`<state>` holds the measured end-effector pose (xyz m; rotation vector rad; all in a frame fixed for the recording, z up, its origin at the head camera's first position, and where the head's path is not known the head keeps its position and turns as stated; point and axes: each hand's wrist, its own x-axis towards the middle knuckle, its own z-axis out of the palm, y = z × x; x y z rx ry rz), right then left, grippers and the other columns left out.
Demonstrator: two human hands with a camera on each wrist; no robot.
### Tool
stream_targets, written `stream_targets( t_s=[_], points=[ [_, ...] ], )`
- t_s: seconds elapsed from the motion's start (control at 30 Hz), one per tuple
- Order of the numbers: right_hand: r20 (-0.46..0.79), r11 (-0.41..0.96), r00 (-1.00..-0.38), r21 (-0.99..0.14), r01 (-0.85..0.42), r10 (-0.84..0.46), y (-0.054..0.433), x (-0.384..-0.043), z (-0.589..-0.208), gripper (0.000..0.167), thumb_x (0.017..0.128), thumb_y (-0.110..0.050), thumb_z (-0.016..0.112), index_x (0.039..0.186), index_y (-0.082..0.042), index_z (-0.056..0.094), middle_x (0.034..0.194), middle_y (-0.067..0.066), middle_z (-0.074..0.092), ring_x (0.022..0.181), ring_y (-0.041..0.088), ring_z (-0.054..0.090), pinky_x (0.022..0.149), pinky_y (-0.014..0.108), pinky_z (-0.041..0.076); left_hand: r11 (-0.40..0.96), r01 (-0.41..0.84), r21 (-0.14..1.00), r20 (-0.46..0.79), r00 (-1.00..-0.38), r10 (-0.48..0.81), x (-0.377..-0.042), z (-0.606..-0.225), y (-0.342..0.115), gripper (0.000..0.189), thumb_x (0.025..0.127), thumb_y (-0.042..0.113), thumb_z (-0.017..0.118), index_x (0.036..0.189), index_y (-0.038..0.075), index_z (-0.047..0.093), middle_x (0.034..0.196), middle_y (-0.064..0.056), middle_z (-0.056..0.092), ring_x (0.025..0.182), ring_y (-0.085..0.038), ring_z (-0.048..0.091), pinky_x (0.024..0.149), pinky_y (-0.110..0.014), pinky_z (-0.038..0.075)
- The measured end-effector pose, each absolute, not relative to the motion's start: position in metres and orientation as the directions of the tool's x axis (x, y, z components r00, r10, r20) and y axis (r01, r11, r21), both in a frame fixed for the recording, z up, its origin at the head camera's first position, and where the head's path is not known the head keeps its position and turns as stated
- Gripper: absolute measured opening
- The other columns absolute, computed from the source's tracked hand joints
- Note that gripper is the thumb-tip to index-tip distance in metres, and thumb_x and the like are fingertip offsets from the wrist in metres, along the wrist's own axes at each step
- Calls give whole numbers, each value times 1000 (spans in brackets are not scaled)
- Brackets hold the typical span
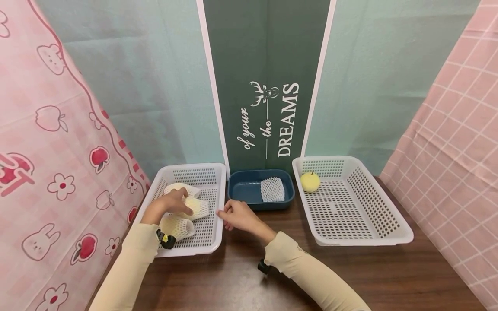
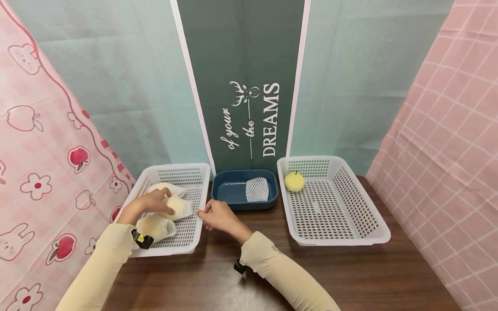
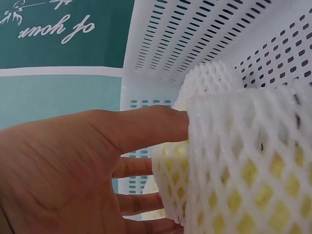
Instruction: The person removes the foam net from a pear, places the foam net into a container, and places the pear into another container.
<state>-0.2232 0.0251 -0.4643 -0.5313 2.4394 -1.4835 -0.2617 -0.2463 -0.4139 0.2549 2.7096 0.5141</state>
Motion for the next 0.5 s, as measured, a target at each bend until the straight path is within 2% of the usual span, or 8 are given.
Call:
stream_targets(
  t_s=[0.17, 0.33, 0.5],
  points=[
    [-14, 419, -906, -889, -182, -423, 26, -223, -464, 26, 102, -27, 71, 96, -3, 62, 74, 12, 74, 56, 16, 69, 69, 52, 64, 914, 86, 396, -342, -910, 234, -262, -413, -243, 69, 88, 26, 85, 136, -7, 48, 129, -30, 61, 109, -36, 62, 94, -53, 54],
    [-8, 396, -906, -901, -177, -423, 26, -222, -464, 25, 102, -24, 71, 95, -2, 62, 73, 12, 73, 56, 15, 68, 68, 53, 64, 914, 65, 401, -365, -904, 224, -261, -415, -241, 67, 89, 26, 84, 134, -6, 45, 126, -27, 63, 109, -34, 61, 96, -53, 52],
    [-27, 352, -906, -926, -137, -422, 25, -223, -467, 23, 101, -22, 72, 96, -2, 61, 71, 7, 72, 55, 12, 67, 71, 56, 63, 913, 55, 404, -357, -909, 213, -261, -417, -240, 69, 88, 24, 85, 134, -7, 45, 123, -26, 63, 106, -33, 59, 96, -52, 52]
  ],
)
